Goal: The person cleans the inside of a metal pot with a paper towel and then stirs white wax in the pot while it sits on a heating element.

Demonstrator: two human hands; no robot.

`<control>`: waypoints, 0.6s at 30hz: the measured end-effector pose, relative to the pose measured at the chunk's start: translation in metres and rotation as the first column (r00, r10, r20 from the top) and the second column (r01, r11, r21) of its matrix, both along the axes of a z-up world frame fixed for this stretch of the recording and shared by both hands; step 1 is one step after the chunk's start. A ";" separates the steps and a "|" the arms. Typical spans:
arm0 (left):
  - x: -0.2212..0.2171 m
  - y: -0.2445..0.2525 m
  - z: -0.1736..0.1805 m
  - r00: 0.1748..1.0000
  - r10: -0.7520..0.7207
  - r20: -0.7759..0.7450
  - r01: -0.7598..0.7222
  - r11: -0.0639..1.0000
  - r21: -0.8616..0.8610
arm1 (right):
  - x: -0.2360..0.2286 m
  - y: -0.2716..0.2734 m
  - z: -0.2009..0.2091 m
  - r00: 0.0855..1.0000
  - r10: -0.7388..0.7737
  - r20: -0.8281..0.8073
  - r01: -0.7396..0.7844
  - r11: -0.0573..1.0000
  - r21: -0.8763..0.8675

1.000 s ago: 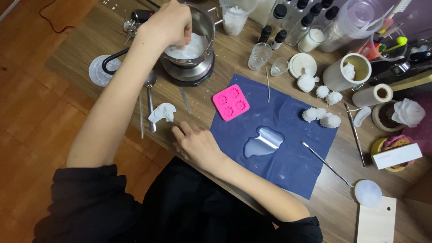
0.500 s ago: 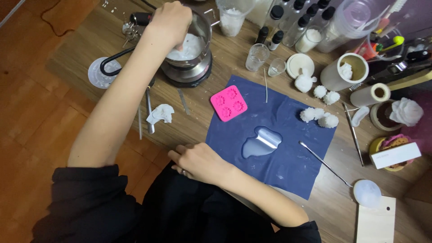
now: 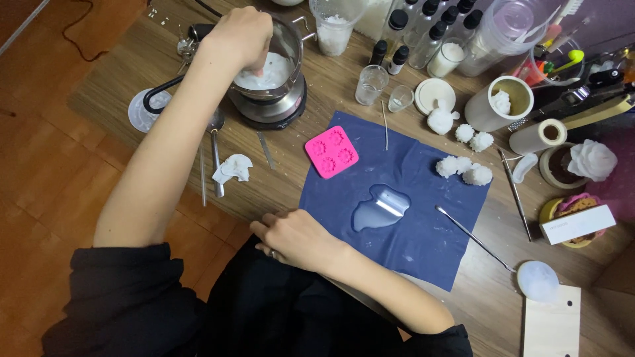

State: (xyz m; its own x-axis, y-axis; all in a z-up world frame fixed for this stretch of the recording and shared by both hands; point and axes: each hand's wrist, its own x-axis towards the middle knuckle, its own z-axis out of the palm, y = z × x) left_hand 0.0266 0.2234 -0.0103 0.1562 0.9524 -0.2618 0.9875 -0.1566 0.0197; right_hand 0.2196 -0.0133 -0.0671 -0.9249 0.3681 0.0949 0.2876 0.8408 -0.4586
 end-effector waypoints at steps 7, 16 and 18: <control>0.005 0.013 -0.014 0.980 -0.102 -0.173 0.108 0.994 0.027 | 0.002 0.000 0.000 1.000 -0.002 0.028 0.001 0.999 0.041; 0.000 0.010 -0.015 0.976 -0.148 -0.161 0.159 0.986 0.056 | 0.003 0.001 -0.002 1.000 -0.007 0.027 0.006 1.000 0.026; 0.001 0.009 -0.013 0.977 -0.139 -0.161 0.148 0.988 0.046 | 0.003 0.001 -0.003 1.000 -0.005 0.024 0.005 1.000 0.024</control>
